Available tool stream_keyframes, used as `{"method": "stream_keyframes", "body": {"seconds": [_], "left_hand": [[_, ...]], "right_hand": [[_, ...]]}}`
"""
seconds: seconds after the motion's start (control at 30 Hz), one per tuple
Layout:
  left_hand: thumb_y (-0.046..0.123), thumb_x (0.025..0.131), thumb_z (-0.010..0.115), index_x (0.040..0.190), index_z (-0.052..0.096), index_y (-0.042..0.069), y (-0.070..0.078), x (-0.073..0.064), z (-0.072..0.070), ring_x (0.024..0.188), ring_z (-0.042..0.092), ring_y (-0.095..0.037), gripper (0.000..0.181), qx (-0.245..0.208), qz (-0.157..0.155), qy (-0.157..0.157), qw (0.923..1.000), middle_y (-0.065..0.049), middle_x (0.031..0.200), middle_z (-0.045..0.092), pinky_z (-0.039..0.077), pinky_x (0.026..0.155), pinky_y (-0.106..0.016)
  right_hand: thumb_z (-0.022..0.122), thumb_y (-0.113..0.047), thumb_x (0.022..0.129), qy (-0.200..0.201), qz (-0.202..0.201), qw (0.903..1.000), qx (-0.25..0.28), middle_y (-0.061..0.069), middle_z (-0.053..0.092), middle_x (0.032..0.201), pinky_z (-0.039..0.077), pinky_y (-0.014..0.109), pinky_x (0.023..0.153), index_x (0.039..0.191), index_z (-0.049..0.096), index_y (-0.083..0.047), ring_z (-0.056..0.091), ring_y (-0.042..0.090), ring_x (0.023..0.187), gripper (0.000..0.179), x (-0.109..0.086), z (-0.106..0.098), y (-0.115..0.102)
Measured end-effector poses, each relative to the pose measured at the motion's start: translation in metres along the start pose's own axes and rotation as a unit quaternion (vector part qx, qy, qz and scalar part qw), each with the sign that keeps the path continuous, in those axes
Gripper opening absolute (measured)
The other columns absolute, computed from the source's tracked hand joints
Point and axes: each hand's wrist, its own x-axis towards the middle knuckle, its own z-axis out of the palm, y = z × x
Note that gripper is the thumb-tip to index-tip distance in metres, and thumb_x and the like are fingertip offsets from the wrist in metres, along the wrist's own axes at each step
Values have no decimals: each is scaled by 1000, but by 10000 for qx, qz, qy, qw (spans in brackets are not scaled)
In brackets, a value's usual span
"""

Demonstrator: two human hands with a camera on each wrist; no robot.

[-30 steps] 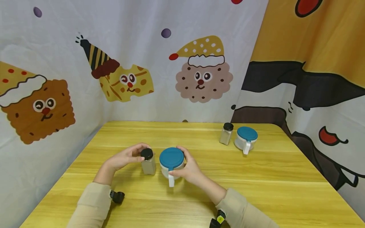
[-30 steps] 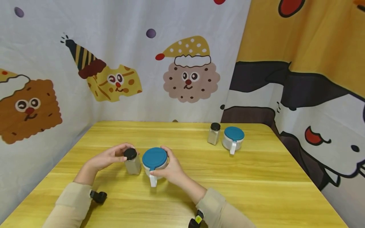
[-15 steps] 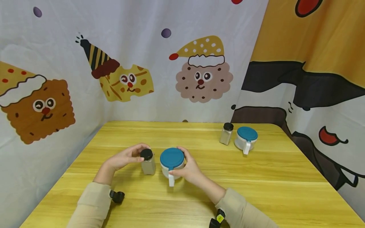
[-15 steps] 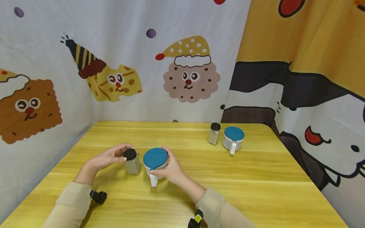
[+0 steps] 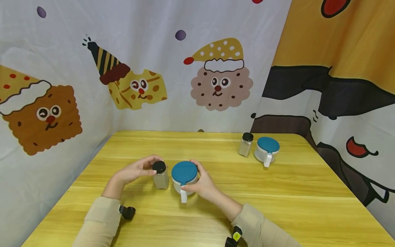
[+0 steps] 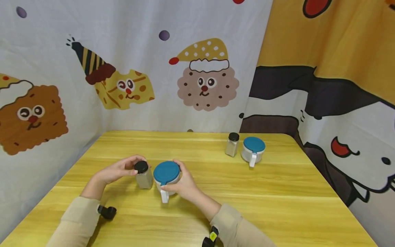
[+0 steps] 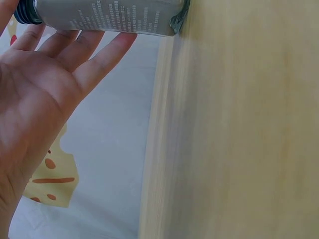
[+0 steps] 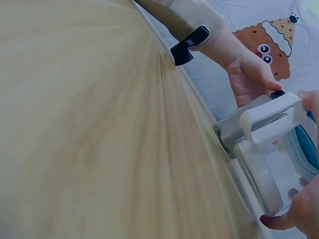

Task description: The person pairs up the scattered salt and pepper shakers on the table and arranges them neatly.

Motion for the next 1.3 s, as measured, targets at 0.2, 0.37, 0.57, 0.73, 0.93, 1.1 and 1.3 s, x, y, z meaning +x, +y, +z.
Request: {"method": "stream_keyframes", "body": {"seconds": [0.2,0.37,0.57,0.73,0.93,1.1,1.3], "left_hand": [[1,97,52,132,41,-4,1,0,0,111,53,-28,37,-31,-15,-24,10000,-22,125,53,43,93,-36],[1,97,53,132,41,-5,3,0,1,111,53,-27,38,-72,-37,-58,10000,-22,124,53,43,93,-35],[1,96,53,132,40,-5,4,0,1,111,53,-26,38,-99,-43,-81,9999,-21,125,53,43,93,-35],[1,96,53,132,41,-5,4,1,0,111,53,-27,38,-109,-22,-87,9999,-21,125,53,43,93,-36],[2,96,53,132,41,-4,4,0,0,111,53,-26,39,-54,-71,-43,10000,-20,124,53,43,92,-35],[3,96,54,132,40,-3,5,1,1,110,53,-26,39,-11,-139,-11,9999,-19,124,53,43,92,-35],[3,96,54,132,41,-3,4,1,1,110,53,-26,39,-25,-178,-10,9998,-19,124,53,43,92,-36]], "right_hand": [[84,-2,68,18,25,10000,-9,21,46,137,21,61,104,144,35,-2,35,39,130,90,0,1,1],[84,-2,68,69,60,9999,-74,21,46,138,21,62,104,144,35,-3,35,40,131,90,1,2,1],[84,-2,68,87,57,9999,-99,21,46,137,23,62,103,143,36,-3,36,40,129,90,2,2,2],[84,-2,68,34,73,9999,-80,20,47,137,24,62,103,143,36,-2,38,40,128,90,2,3,2],[84,-2,68,14,68,10000,-50,20,46,137,23,63,102,144,35,-2,37,40,128,90,2,3,3],[84,-2,68,-19,48,10000,-27,20,46,136,24,62,102,144,35,-1,38,40,128,91,2,3,4],[84,-2,69,-84,71,9999,34,20,46,136,24,61,103,144,33,1,38,39,127,91,2,2,3]]}}
